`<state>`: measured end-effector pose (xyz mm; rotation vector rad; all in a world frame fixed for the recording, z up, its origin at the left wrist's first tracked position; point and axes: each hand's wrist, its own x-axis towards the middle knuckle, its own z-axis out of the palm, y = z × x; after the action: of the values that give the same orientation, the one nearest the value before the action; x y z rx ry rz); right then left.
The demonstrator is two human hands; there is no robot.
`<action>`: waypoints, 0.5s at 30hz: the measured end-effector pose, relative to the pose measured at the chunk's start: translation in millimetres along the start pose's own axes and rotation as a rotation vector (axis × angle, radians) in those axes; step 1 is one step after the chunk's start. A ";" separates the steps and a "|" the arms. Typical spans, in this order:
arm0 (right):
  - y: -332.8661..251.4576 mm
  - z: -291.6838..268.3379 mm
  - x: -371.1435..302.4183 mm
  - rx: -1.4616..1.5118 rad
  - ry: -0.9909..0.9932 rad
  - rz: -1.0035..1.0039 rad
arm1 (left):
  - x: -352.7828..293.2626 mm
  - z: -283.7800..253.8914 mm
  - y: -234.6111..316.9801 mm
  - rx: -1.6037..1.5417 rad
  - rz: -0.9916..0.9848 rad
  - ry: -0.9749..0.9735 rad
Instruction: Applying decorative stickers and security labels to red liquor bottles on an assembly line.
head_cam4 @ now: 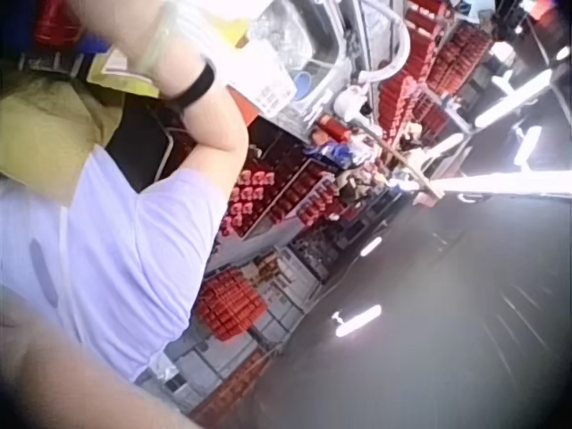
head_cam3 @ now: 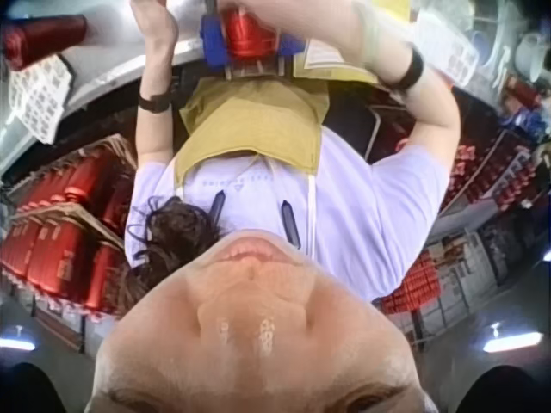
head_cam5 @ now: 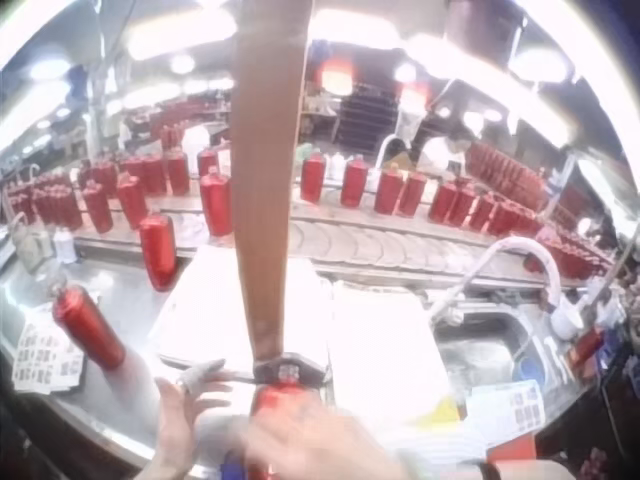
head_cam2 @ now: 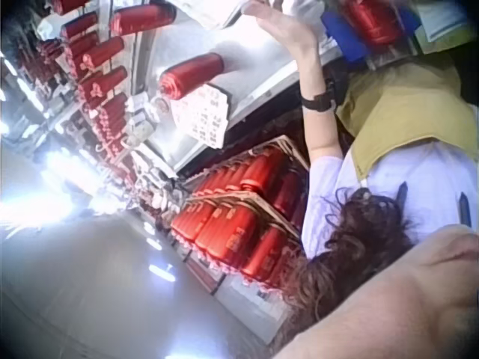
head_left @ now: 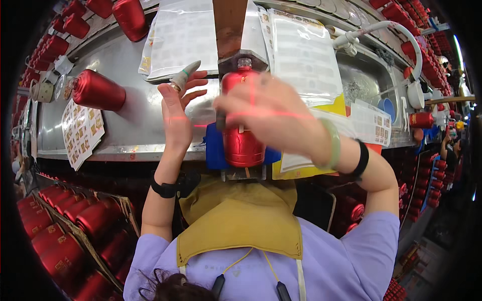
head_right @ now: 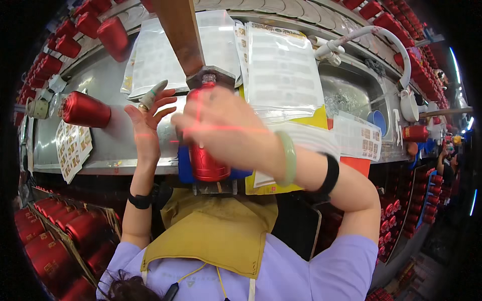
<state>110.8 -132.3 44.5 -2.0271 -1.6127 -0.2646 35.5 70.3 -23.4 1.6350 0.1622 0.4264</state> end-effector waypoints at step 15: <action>-26.0 -14.3 -80.8 0.843 0.447 0.867 | -44.5 53.2 30.4 0.125 -0.154 -0.138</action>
<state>67.0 -204.1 26.4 -1.6134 -0.3542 0.2416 9.7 1.7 -4.5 1.7544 0.2131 0.1886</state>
